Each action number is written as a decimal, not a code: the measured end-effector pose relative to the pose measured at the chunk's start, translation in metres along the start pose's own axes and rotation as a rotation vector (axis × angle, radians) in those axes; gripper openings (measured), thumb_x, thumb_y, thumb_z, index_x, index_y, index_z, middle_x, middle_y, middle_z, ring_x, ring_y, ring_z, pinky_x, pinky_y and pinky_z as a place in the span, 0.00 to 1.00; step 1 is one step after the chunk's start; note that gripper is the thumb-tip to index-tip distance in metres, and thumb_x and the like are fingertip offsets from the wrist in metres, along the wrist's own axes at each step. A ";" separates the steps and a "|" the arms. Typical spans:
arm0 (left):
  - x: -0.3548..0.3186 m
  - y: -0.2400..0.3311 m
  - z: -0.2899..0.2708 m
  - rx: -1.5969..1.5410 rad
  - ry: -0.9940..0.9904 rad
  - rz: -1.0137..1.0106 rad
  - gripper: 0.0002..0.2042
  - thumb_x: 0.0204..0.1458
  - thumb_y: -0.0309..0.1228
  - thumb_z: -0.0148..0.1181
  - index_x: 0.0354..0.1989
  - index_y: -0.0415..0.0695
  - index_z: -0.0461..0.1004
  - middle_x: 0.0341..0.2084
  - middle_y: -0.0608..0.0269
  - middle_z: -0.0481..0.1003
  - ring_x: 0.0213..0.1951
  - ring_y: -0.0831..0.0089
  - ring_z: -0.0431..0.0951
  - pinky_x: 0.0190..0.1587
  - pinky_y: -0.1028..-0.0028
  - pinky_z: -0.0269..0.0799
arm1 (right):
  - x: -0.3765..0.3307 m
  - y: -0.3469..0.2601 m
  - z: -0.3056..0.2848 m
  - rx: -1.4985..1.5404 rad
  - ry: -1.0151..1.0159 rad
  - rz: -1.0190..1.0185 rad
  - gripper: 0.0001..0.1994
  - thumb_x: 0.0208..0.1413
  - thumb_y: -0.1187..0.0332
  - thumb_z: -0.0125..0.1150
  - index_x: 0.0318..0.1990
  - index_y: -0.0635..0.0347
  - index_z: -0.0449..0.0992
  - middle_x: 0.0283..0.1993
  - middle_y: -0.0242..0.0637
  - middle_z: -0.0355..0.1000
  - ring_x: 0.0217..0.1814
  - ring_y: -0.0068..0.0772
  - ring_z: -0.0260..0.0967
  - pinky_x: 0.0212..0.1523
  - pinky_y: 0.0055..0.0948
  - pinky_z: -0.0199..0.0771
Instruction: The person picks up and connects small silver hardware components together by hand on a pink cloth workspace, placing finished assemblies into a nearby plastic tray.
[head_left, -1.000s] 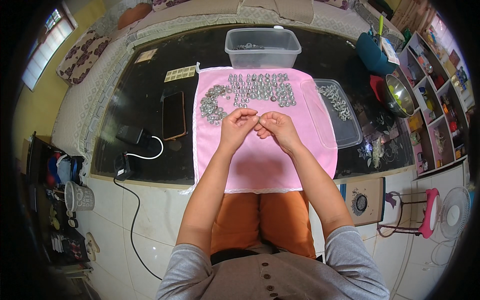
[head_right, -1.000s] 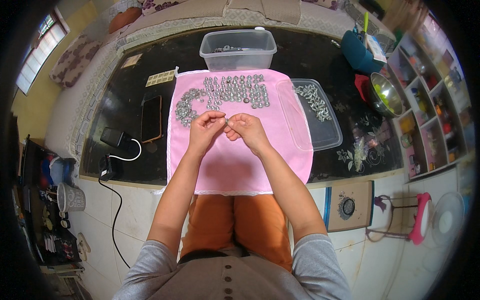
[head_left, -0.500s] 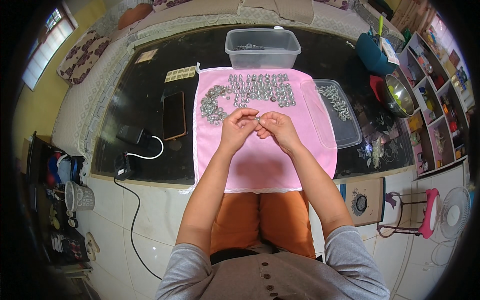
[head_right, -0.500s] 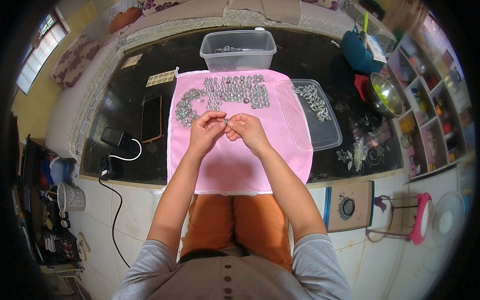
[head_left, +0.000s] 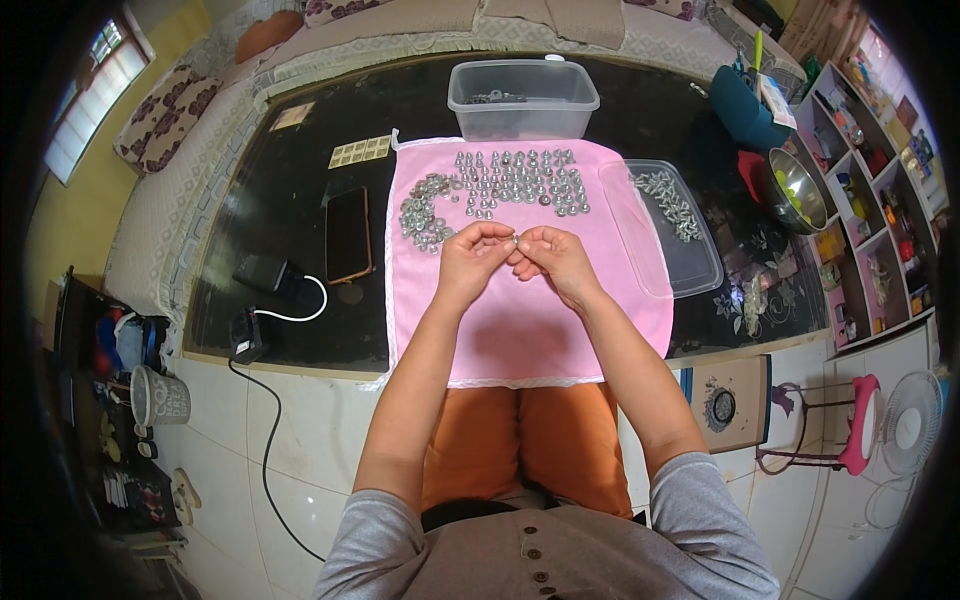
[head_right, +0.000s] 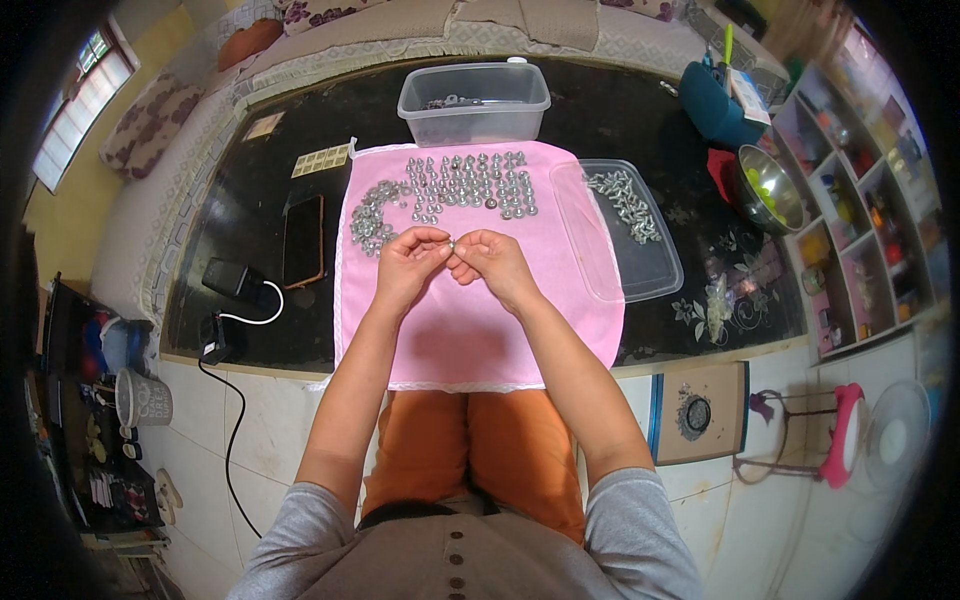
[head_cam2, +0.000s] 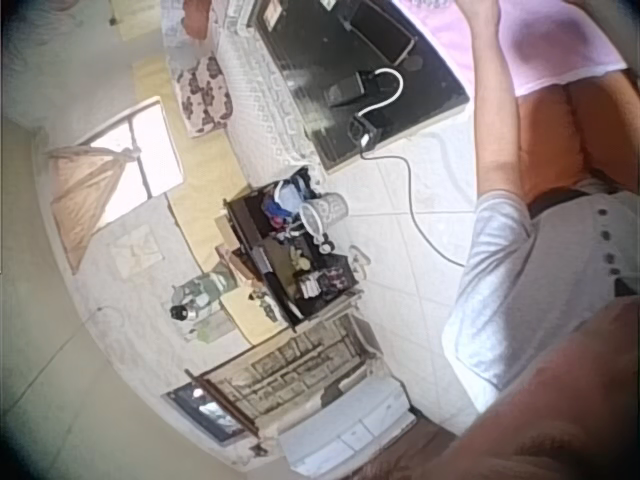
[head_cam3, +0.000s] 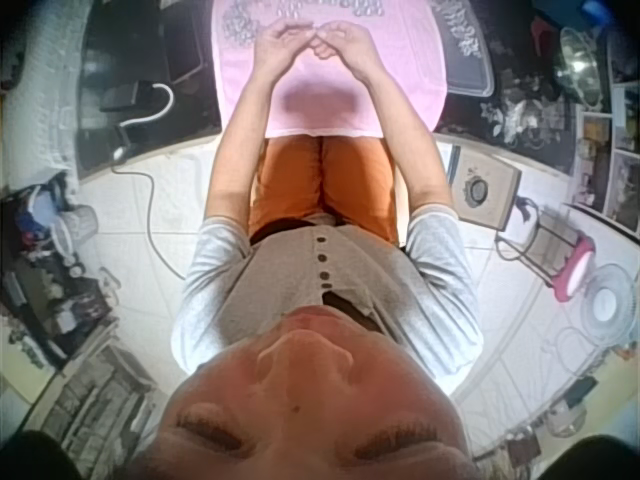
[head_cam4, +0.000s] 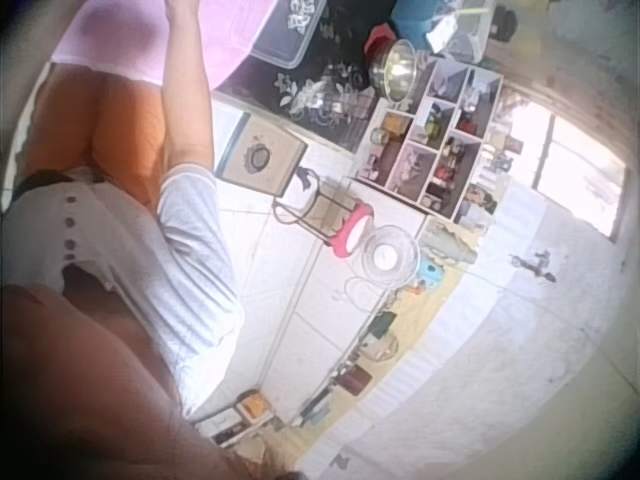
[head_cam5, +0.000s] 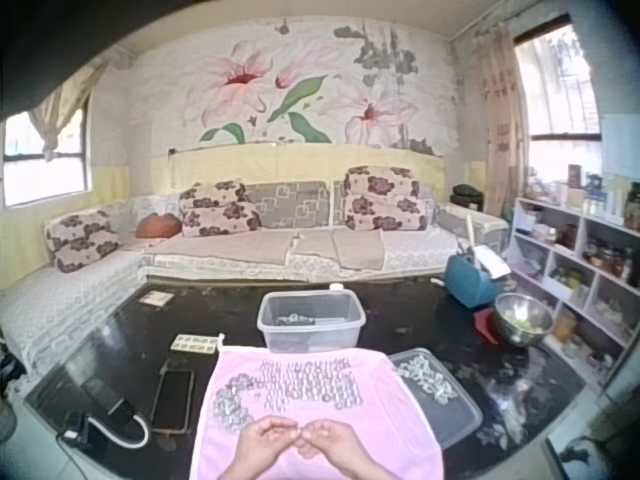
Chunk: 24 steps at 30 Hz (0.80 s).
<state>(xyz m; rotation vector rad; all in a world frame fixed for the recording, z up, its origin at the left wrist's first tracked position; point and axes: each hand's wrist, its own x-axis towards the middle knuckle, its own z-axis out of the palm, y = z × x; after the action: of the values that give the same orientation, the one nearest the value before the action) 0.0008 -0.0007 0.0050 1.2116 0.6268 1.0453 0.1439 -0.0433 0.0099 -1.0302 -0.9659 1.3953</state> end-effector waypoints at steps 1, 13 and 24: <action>0.000 0.000 0.000 0.000 0.000 0.000 0.08 0.42 0.17 0.54 0.33 0.35 0.69 0.25 0.62 0.71 0.28 0.79 0.72 0.32 0.83 0.69 | 0.000 0.000 0.000 0.001 -0.002 -0.002 0.05 0.50 0.74 0.48 0.32 0.67 0.67 0.26 0.40 0.69 0.24 0.25 0.67 0.25 0.19 0.69; 0.004 0.021 -0.004 0.132 0.167 0.001 0.07 0.41 0.19 0.56 0.31 0.36 0.70 0.24 0.64 0.71 0.27 0.82 0.70 0.32 0.84 0.67 | -0.003 0.000 0.007 -0.223 -0.011 0.004 0.06 0.51 0.69 0.49 0.28 0.62 0.67 0.22 0.33 0.67 0.20 0.18 0.62 0.22 0.16 0.63; 0.066 0.019 0.024 0.636 -0.115 0.051 0.07 0.37 0.23 0.58 0.27 0.38 0.73 0.18 0.66 0.72 0.22 0.83 0.69 0.26 0.83 0.66 | -0.006 0.001 0.012 -0.397 -0.014 0.007 0.07 0.48 0.67 0.52 0.26 0.61 0.68 0.21 0.28 0.66 0.19 0.14 0.59 0.19 0.14 0.60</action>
<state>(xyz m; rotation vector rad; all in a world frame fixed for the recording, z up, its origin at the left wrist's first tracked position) 0.0429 0.0477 0.0385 1.8323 0.8760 0.8299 0.1322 -0.0497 0.0127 -1.3166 -1.2829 1.2428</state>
